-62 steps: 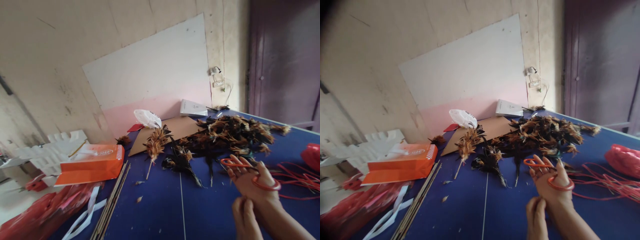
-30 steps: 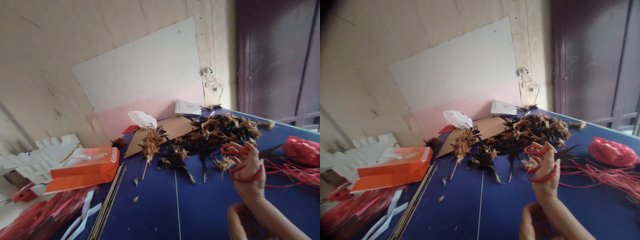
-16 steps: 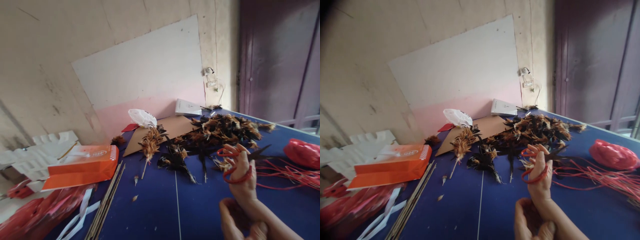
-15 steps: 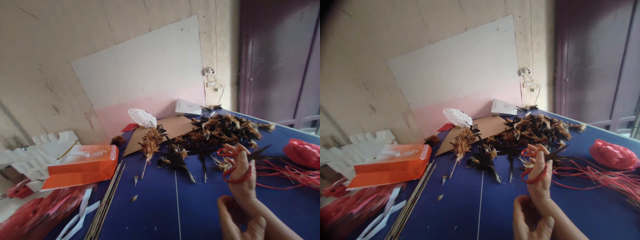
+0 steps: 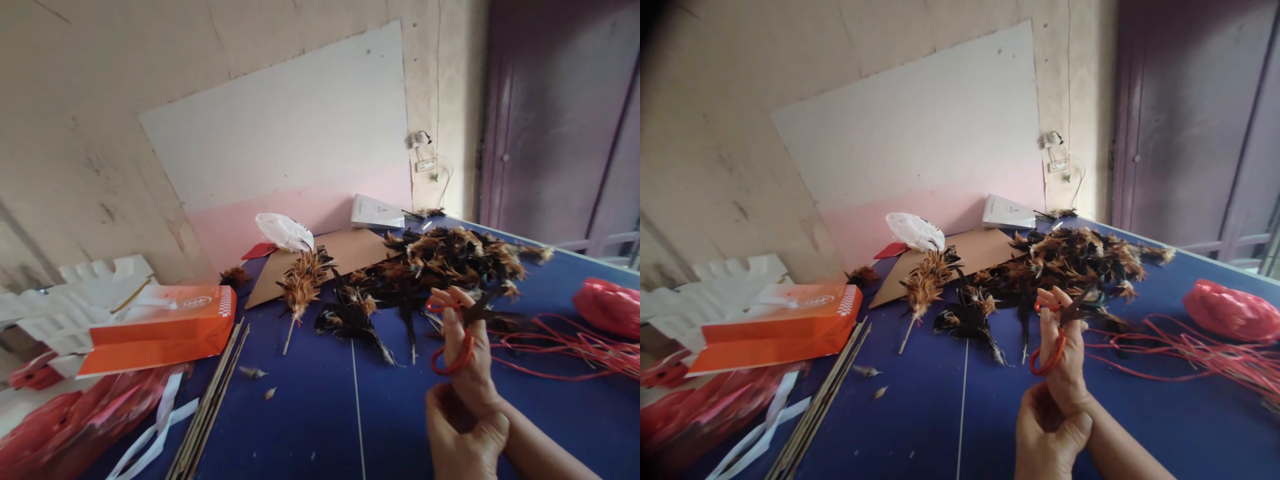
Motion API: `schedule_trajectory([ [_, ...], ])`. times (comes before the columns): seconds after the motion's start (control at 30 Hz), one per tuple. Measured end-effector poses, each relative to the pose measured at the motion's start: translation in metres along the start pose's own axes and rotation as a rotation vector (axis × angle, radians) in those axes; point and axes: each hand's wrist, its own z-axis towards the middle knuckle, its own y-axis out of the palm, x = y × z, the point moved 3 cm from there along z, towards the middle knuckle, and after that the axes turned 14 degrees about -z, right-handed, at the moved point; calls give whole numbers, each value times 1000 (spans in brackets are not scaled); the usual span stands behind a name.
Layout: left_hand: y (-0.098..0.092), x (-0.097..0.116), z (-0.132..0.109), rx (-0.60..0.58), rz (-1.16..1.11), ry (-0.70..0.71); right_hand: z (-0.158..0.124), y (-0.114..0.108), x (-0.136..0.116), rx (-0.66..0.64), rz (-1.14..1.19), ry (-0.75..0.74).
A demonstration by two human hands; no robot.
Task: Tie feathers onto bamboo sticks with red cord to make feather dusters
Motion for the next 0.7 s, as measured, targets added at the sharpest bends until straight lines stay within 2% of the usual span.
schedule_trajectory([
  [0.1, 0, 2, 6, -34, -47, -46, -1, 4, 2, -61, 54, 105],
  [0.2, -11, -5, 12, 5, -23, -107, 1, 7, 4, -97, 14, 145],
  [0.33, -17, -13, 13, 47, -30, -93, 2, 8, 9, -129, -100, 113],
  [0.43, -11, -11, 13, -2, -93, -37, -1, 9, 9, -182, -144, 72],
  [0.53, -11, -9, 15, -47, -81, -85, -3, 10, 9, -224, -181, -2],
  [0.7, -20, -13, 18, -4, 6, -177, -1, 8, 19, -194, -311, -123],
])
